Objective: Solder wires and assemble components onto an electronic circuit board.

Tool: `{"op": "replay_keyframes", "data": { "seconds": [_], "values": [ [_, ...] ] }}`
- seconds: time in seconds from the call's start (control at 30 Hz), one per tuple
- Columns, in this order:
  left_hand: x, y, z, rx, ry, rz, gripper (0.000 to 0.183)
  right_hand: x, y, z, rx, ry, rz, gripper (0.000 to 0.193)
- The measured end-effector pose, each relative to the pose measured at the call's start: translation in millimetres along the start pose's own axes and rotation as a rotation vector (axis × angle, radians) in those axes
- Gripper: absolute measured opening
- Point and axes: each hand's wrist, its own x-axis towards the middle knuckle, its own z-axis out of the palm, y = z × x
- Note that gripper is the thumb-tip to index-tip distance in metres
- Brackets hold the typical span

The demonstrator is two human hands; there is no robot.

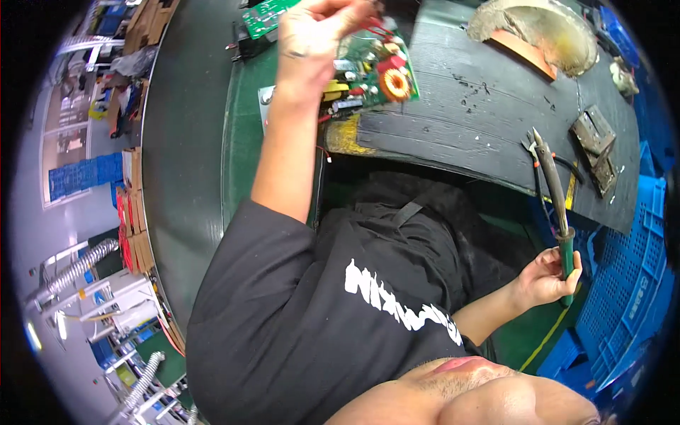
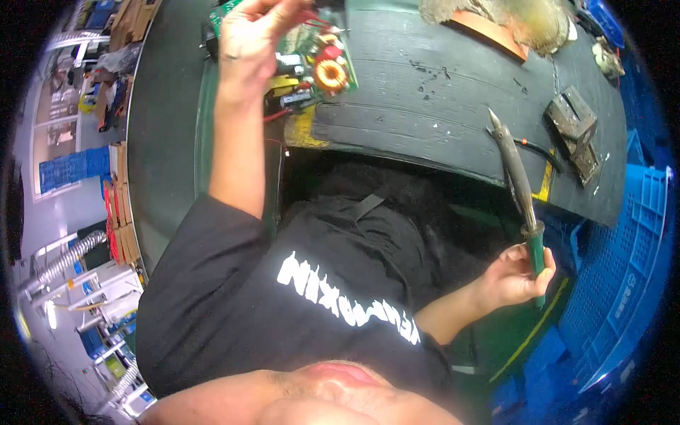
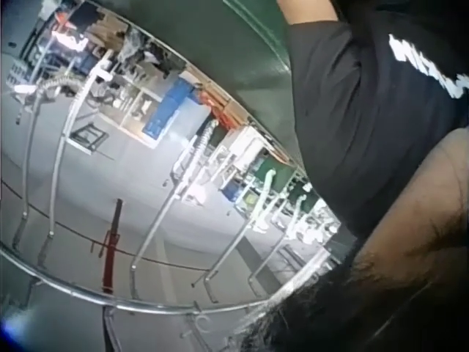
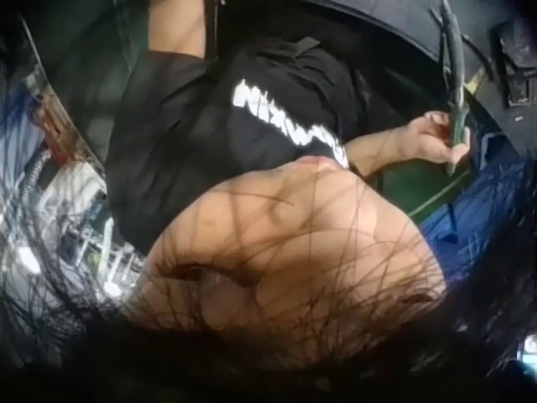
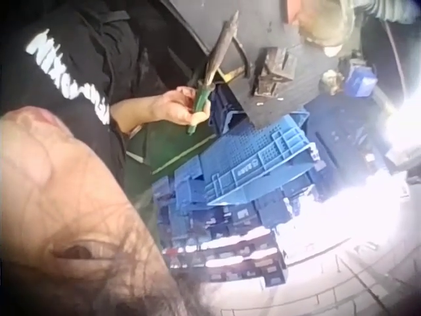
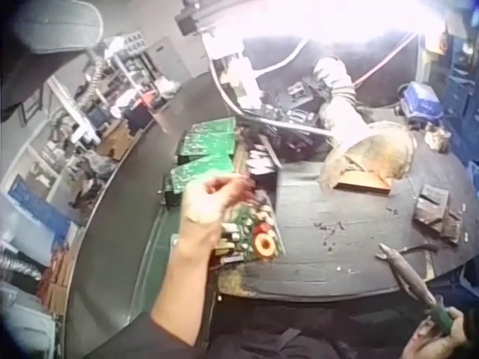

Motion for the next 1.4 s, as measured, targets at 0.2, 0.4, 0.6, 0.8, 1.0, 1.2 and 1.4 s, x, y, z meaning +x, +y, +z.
{"op": "replay_keyframes", "data": {
  "seconds": [0.2,0.4,0.6,0.8,1.0,1.2,1.4],
  "values": [
    [-16.1,87.6,-186.1,0.369,0.555,0.229,0.02,7.0,-0.8,5.0,0.07,-0.121,0.022,0.042],
    [-93.4,131.0,-311.0,0.546,0.946,0.338,0.019,3.9,1.0,4.3,0.03,-0.135,0.0,0.044],
    [-233.6,134.3,-444.5,0.714,1.626,0.197,0.012,-2.9,-2.3,21.4,-0.037,-0.24,0.033,0.045],
    [-350.1,153.4,-483.3,0.62,1.964,-0.275,0.011,-7.4,3.4,26.8,-0.066,-0.208,0.011,0.043],
    [-299.8,145.8,-429.5,1.595,1.357,-0.36,0.035,-8.4,4.3,41.1,-0.174,-0.17,0.041,0.044],
    [-60.8,104.4,-269.7,1.471,0.375,-0.012,0.063,-5.2,2.6,46.4,-0.193,-0.266,0.028,0.043],
    [57.1,40.4,-215.6,1.528,-0.334,-0.006,0.114,-3.9,-5.2,46.9,-0.158,-0.265,0.012,0.043]
  ]
}}
